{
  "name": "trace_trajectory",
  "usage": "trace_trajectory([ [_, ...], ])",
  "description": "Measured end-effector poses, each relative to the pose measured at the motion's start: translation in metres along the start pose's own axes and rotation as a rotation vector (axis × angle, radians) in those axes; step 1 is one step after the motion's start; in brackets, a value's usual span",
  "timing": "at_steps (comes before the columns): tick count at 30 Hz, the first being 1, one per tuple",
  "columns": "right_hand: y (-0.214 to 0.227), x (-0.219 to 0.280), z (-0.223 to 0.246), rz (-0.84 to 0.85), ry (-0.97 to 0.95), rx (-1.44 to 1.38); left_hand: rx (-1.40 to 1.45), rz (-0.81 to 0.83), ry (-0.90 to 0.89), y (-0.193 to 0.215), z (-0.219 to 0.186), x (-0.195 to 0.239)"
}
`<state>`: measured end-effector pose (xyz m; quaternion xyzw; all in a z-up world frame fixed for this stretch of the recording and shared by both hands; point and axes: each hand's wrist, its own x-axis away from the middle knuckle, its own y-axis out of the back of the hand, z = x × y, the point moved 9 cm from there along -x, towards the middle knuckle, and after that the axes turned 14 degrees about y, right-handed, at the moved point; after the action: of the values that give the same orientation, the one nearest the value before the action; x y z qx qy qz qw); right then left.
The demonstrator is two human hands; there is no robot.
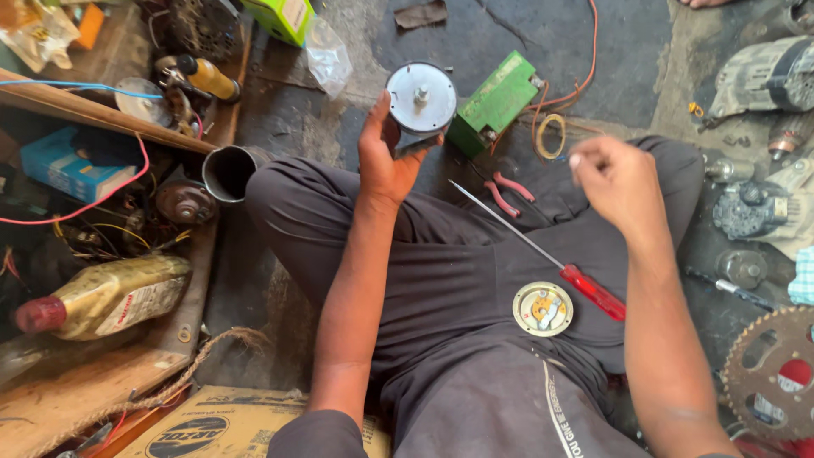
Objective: The person sits on the floor and uses a screwdriver and pliers to disassemble a small circular electrical component. They remove a screw, separate the housing, and wipe the interior with a cloth.
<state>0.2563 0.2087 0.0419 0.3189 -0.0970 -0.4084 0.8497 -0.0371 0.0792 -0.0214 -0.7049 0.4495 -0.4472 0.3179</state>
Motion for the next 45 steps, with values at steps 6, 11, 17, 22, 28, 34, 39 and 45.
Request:
trace_trajectory([
  [6, 0.000, 0.063, 0.069, 0.258, -0.018, -0.112, 0.034, 0.019, 0.079, -0.010, 0.016, -0.003],
  [11, 0.071, 0.143, 0.019, 0.063, -0.225, -0.097, -0.023, 0.035, 0.084, -0.009, 0.036, 0.000],
  [17, 0.138, 0.225, -0.080, -0.170, -0.390, 0.341, 0.125, 0.142, 0.145, -0.030, 0.037, 0.004],
  [22, 0.122, 0.232, -0.086, -0.091, -0.247, 0.929, 0.185, 0.169, 0.196, -0.050, 0.038, 0.015],
  [28, 0.072, 0.241, -0.152, 0.378, -0.675, 0.705, 0.064, 0.170, 0.232, -0.066, 0.033, 0.028],
  [34, 0.040, 0.267, -0.153, 0.514, -0.618, 0.801, -0.002, 0.209, 0.216, -0.069, 0.028, 0.030],
  [39, 0.062, 0.273, -0.169, 0.272, -0.496, 0.505, 0.005, 0.185, 0.249, -0.065, 0.041, 0.024],
  [45, 0.032, 0.285, -0.214, 0.577, -0.495, 0.690, 0.118, -0.054, 0.290, -0.036, 0.050, 0.019],
])
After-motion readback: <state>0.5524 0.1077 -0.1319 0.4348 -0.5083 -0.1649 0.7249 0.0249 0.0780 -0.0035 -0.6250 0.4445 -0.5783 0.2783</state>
